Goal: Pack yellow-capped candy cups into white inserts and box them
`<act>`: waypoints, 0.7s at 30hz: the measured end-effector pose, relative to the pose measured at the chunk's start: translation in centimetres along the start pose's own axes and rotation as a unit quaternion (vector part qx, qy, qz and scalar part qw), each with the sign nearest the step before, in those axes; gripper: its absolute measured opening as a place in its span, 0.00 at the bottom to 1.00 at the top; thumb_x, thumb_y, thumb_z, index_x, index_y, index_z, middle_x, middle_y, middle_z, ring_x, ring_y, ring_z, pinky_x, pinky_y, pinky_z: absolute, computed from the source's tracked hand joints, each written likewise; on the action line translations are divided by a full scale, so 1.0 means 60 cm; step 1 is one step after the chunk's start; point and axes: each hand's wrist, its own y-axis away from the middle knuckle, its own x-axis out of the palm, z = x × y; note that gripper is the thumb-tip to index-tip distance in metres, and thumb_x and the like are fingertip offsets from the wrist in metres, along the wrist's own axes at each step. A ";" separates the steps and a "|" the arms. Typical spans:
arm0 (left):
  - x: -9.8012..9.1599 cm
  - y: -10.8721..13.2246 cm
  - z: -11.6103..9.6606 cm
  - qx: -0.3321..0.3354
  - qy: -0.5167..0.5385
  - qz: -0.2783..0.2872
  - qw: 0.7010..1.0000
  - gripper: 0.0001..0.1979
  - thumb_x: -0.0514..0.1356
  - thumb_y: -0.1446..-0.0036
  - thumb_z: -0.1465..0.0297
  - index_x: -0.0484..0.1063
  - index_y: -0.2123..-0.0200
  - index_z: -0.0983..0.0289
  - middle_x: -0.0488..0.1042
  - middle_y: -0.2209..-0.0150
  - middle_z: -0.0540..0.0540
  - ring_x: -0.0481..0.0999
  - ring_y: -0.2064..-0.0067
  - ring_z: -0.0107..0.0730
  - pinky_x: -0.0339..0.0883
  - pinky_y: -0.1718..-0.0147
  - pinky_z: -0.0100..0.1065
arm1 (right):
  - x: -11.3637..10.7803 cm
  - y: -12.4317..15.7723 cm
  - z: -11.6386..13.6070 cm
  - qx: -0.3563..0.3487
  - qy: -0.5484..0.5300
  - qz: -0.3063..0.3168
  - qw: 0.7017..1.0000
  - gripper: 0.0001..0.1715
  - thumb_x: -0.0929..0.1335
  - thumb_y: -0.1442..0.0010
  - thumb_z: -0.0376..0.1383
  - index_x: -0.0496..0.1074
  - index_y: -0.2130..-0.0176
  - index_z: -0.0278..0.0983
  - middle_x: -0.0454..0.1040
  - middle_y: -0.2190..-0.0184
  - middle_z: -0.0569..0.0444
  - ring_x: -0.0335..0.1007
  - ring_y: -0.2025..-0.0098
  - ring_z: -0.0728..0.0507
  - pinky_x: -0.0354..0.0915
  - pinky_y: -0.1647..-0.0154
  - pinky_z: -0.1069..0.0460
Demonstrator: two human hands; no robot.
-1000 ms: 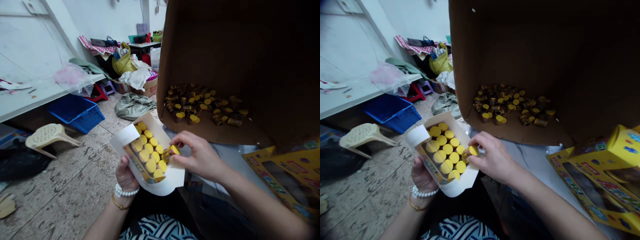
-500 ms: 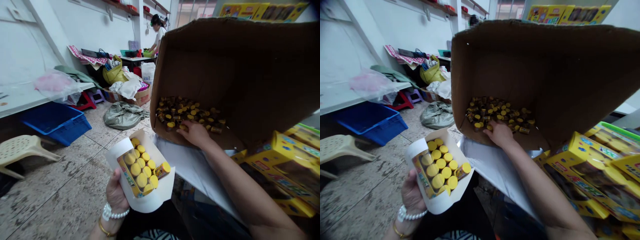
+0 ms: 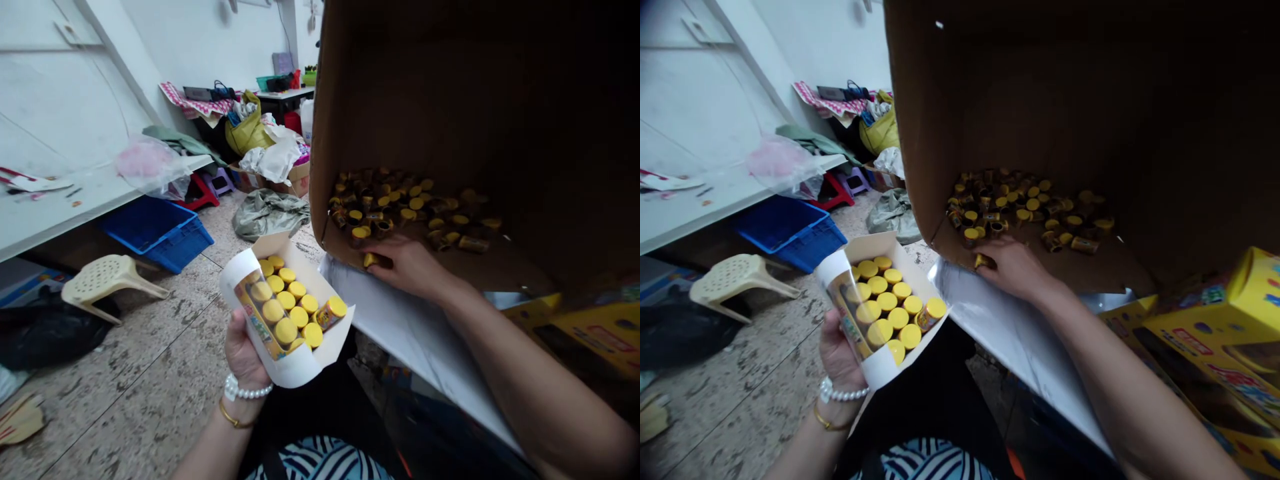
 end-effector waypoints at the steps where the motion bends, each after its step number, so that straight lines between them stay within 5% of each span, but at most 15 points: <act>1: 0.001 -0.001 0.002 0.002 0.000 0.002 1.000 0.21 0.61 0.38 0.58 0.72 0.42 0.53 0.79 0.45 0.51 0.68 0.35 0.44 0.48 0.31 0.48 | -0.006 0.000 0.013 0.025 -0.053 -0.026 0.998 0.16 0.69 0.43 0.38 0.76 0.54 0.39 0.80 0.58 0.48 0.76 0.55 0.37 0.70 0.51 0.44; 5: 0.008 0.006 0.012 -0.038 0.014 0.026 0.999 0.19 0.58 0.36 0.60 0.74 0.44 0.57 0.78 0.44 0.54 0.76 0.41 0.40 0.54 0.33 0.45 | -0.024 0.010 0.086 0.073 -0.337 -0.042 0.938 0.15 0.72 0.46 0.40 0.69 0.60 0.40 0.78 0.63 0.53 0.77 0.62 0.43 0.73 0.60 0.49; 7: 0.011 0.012 0.016 -0.056 0.026 0.040 0.997 0.19 0.58 0.36 0.61 0.74 0.43 0.58 0.77 0.43 0.55 0.76 0.42 0.39 0.56 0.34 0.44 | -0.020 0.016 0.120 0.042 -0.367 -0.005 0.929 0.14 0.72 0.47 0.37 0.68 0.60 0.40 0.78 0.63 0.54 0.77 0.62 0.44 0.72 0.58 0.50; 13: -0.001 0.005 0.015 -0.063 0.054 0.084 0.993 0.20 0.52 0.32 0.64 0.74 0.42 0.56 0.78 0.43 0.54 0.74 0.40 0.42 0.54 0.33 0.49 | -0.005 0.016 0.127 -0.108 -0.151 0.042 0.982 0.06 0.72 0.41 0.38 0.73 0.67 0.39 0.79 0.61 0.52 0.74 0.56 0.42 0.68 0.53 0.48; 16: -0.007 -0.006 0.021 -0.075 0.063 0.095 0.991 0.22 0.50 0.32 0.60 0.72 0.40 0.56 0.76 0.41 0.55 0.71 0.37 0.45 0.50 0.32 0.51 | -0.009 0.005 0.083 -0.083 -0.123 -0.039 0.988 0.12 0.69 0.36 0.44 0.75 0.67 0.39 0.79 0.62 0.51 0.74 0.58 0.43 0.69 0.54 0.48; 19: -0.004 -0.006 0.031 -0.088 0.068 0.113 0.987 0.22 0.50 0.32 0.60 0.73 0.41 0.58 0.77 0.42 0.55 0.71 0.37 0.46 0.48 0.31 0.51 | 0.006 -0.006 0.028 -0.015 0.021 -0.137 0.990 0.16 0.69 0.36 0.41 0.76 0.51 0.38 0.77 0.49 0.44 0.69 0.44 0.34 0.64 0.42 0.39; 21: 0.000 -0.001 0.035 -0.097 0.065 0.116 0.986 0.21 0.50 0.32 0.62 0.74 0.42 0.58 0.78 0.43 0.55 0.72 0.38 0.46 0.49 0.31 0.51 | 0.024 -0.011 -0.002 -0.015 0.126 -0.113 0.985 0.29 0.70 0.38 0.40 0.69 0.39 0.38 0.71 0.39 0.44 0.53 0.32 0.27 0.51 0.33 0.29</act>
